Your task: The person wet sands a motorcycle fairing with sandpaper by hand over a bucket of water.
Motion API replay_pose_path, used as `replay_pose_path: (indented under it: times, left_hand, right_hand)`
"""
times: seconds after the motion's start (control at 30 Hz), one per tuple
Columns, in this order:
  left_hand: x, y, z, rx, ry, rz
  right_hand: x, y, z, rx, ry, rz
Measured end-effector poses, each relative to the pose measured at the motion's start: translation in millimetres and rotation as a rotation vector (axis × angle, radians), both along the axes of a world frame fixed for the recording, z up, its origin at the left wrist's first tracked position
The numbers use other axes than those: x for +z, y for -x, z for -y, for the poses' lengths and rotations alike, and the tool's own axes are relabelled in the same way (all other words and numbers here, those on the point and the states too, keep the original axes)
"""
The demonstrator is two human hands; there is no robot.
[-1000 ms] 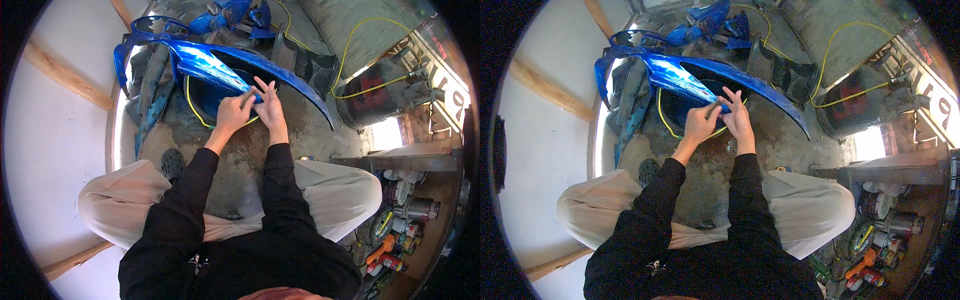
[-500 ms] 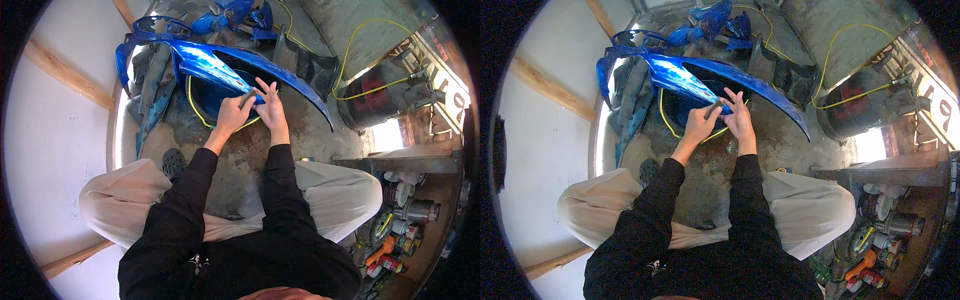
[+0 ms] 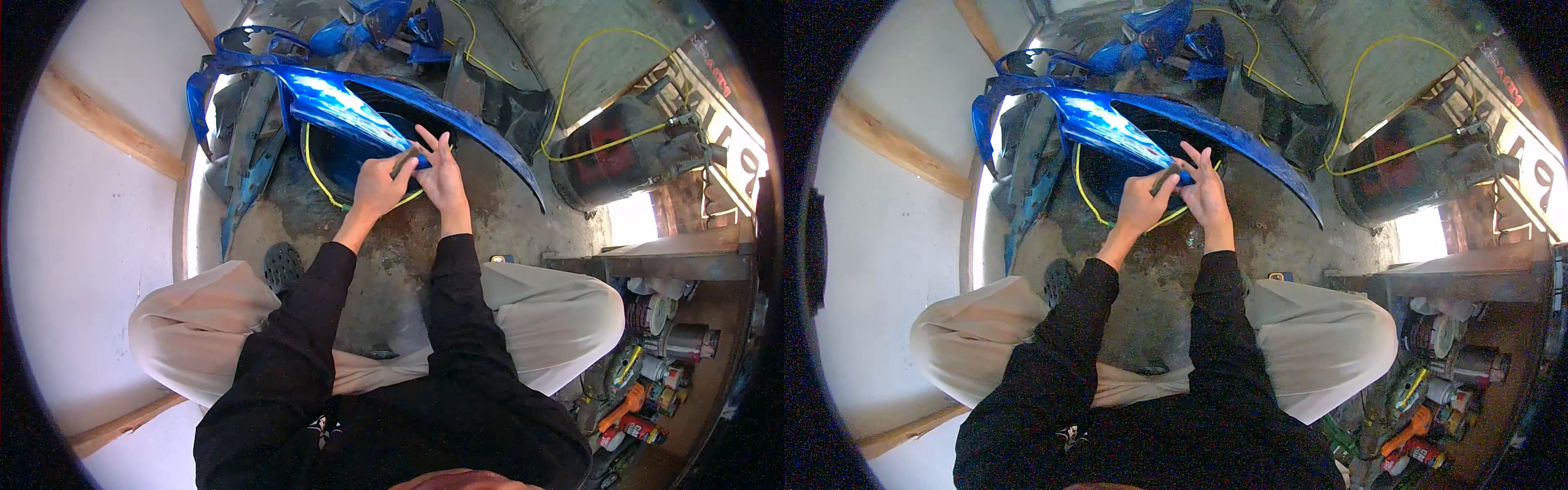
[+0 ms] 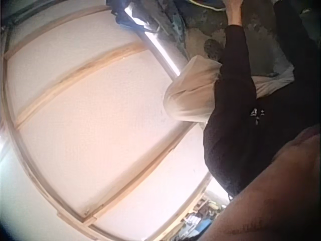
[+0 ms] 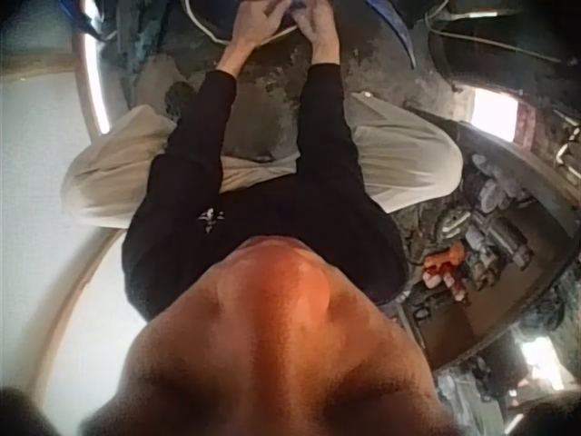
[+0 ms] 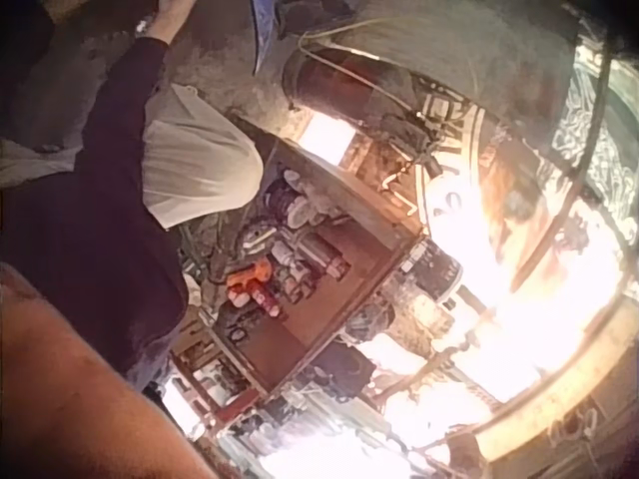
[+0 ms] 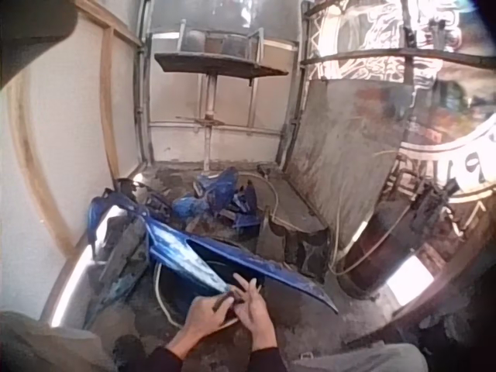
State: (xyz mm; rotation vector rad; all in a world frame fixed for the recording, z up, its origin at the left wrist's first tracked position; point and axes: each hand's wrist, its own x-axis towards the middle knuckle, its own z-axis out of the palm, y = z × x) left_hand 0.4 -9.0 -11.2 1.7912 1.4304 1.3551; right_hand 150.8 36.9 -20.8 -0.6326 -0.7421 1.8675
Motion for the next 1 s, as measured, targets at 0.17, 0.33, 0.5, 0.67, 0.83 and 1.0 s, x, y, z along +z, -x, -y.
replay_pose_path:
  times: [0.17, 0.33, 0.5, 0.67, 0.83, 1.0]
  left_hand:
    - [0.7, 1.2, -2.2, 0.057, 0.012, 0.062]
    - [3.0, 1.5, -0.5, 0.016, 0.017, 0.054]
    - [-1.2, 2.1, -0.2, -0.022, 0.027, 0.010]
    - [0.1, 0.7, 1.7, -0.015, 0.072, 0.042]
    - [2.5, 3.2, -0.7, 0.043, 0.065, 0.125]
    - [3.3, -1.3, -3.4, 0.091, 0.014, 0.103]
  right_hand:
    - [-2.3, 0.3, -1.0, -0.011, 0.000, -0.009]
    - [-5.2, -1.0, -2.8, -0.014, -0.005, 0.008]
    - [-2.3, 0.0, -1.2, -0.007, -0.004, 0.006]
    - [0.3, 1.9, -0.2, -0.003, 0.004, 0.007]
    - [-1.6, 1.0, -0.8, -0.011, -0.023, -0.008]
    - [-1.8, 2.5, -1.3, -0.015, -0.010, -0.004]
